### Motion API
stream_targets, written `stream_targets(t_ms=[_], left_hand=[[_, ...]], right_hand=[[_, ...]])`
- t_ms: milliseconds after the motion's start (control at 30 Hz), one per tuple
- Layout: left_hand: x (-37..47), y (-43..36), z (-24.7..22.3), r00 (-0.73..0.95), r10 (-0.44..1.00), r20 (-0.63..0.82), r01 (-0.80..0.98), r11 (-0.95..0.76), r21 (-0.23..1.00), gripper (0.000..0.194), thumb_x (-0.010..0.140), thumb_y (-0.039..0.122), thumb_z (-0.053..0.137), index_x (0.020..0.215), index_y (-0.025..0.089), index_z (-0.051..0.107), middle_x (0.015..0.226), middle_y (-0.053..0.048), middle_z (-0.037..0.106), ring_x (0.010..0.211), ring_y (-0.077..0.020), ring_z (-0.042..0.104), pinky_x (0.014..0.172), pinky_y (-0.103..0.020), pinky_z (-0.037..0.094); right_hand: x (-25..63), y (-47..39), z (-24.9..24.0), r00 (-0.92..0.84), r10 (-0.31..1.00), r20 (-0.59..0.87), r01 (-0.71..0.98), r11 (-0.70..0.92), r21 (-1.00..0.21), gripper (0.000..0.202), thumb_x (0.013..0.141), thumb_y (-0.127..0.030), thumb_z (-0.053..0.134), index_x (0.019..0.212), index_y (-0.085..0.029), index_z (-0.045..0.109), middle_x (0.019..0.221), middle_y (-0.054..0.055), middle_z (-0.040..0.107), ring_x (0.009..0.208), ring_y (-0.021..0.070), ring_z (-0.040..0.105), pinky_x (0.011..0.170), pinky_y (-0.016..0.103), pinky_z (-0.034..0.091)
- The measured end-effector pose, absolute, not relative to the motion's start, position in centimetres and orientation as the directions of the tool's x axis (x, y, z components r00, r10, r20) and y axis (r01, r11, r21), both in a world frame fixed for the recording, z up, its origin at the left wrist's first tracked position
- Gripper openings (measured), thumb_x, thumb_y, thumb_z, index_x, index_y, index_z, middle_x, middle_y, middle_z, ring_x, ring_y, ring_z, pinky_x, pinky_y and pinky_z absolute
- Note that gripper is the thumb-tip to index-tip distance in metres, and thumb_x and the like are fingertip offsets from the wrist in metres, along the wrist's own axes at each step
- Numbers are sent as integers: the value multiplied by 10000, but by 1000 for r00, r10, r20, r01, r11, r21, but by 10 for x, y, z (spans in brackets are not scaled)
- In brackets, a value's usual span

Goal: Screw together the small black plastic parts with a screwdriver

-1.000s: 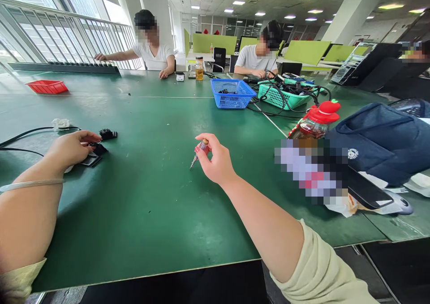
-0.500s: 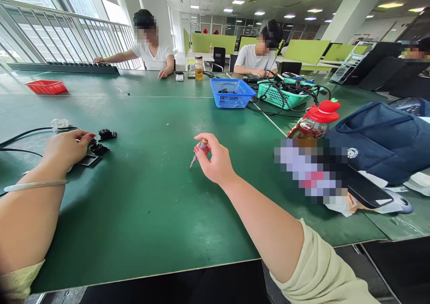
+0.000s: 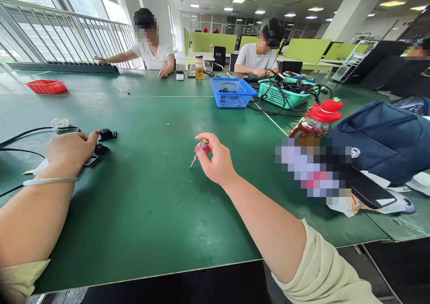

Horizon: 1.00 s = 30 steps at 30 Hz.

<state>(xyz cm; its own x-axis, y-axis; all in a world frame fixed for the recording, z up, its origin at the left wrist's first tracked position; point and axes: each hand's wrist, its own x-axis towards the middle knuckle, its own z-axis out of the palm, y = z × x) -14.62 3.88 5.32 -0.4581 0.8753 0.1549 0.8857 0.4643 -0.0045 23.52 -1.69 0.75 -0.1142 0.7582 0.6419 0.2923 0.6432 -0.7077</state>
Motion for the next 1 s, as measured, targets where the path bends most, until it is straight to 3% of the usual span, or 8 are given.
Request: stream_targets(t_ms=[467,733,867,1000], left_hand=[[-140,40,56,-470,880,64,880,473,-39,785,895,738,317,1052,72,702,1057,-242,696,1025,-398,631,747,-417,503],[-132,30,74,-482,875,34,873,483,-57,792,938,713,246,1141,82,680,1230,-254,659,1128,-408,607,806,-457,519],[-139,25,81,-499,865,-46,858,486,-166,676,890,693,464,1196,121,656,1308,-232,629,1173,-395,589,825,-448,523],[-160,33,59,-438,895,-87,894,423,-149,791,653,673,764,1193,108,640,1282,-259,628,1117,-429,597,804,-519,536]], right_hand=[[235,-18,9,-120,748,653,290,655,-698,174,924,-245,552,1097,-243,542,799,-18,648,630,118,627,653,295,541],[234,-18,9,-119,755,645,299,647,-702,173,930,-258,554,1102,-250,540,809,-12,655,667,130,649,664,300,549],[234,-19,9,-125,750,650,300,653,-695,168,932,-264,558,1098,-252,536,788,-20,641,650,129,641,659,300,546],[234,-20,9,-125,744,656,296,659,-692,166,931,-245,555,1096,-251,541,790,-21,647,657,129,648,666,303,548]])
